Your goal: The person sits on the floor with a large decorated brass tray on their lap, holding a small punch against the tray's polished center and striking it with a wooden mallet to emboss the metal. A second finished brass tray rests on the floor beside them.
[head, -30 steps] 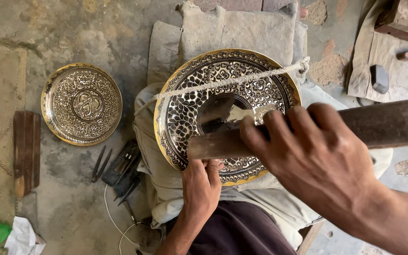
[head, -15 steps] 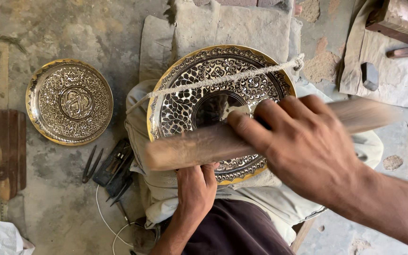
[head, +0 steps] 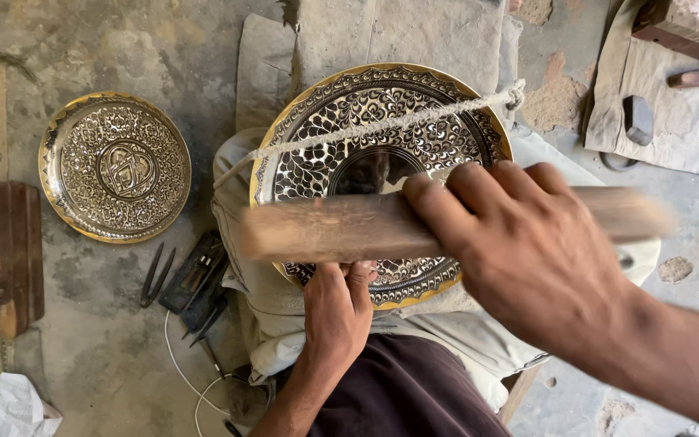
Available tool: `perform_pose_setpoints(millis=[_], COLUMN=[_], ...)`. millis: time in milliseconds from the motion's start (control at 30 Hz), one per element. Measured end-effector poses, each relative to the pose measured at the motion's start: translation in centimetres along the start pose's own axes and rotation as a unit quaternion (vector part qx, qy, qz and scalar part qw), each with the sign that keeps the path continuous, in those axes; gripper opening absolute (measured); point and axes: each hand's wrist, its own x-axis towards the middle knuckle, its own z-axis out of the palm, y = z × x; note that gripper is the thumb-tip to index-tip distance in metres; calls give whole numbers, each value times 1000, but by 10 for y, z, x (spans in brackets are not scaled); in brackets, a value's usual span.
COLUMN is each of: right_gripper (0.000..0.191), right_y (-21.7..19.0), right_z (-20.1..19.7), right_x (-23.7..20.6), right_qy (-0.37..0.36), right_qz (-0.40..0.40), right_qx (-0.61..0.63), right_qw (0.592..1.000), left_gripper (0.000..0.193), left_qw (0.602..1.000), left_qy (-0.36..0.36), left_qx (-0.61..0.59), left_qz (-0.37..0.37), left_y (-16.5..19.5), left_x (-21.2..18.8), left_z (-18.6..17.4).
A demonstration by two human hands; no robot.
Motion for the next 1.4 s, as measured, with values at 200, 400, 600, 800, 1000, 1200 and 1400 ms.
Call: perform_pose_setpoints(millis=[200,400,600,800,1000,1200,1400], right_gripper=[44,43,48,48,40,43,40], right_y=[-7,-3,-1,0,1,1,-1], right_z=[-6,2,1,0,3,0,-6], right_x=[-3,-6,-4,-7,-11,-9,-8], right_qy=[33,34,28,-1,10,63,21], right_qz=[18,11,-11,-11,-12,-22,-18], right_qx=[27,17,-17,-42,-58,-86,-120], right_qw=[999,999,999,999,998,994,992], left_gripper=[11,4,13,16,17,12,5], left_qw=[999,999,1000,997,996,995,999], left_qy=[15,15,15,-28,-30,-26,-31], left_qx=[33,28,-6,-52,-67,-85,-35], left_qz=[7,-1,16,-42,-42,-44,-9], left_y=[-1,4,4,-4,-1,3,4], left_x=[-1,2,1,-1,0,2,4], left_z=[0,-2,-2,1,-2,-6,-8])
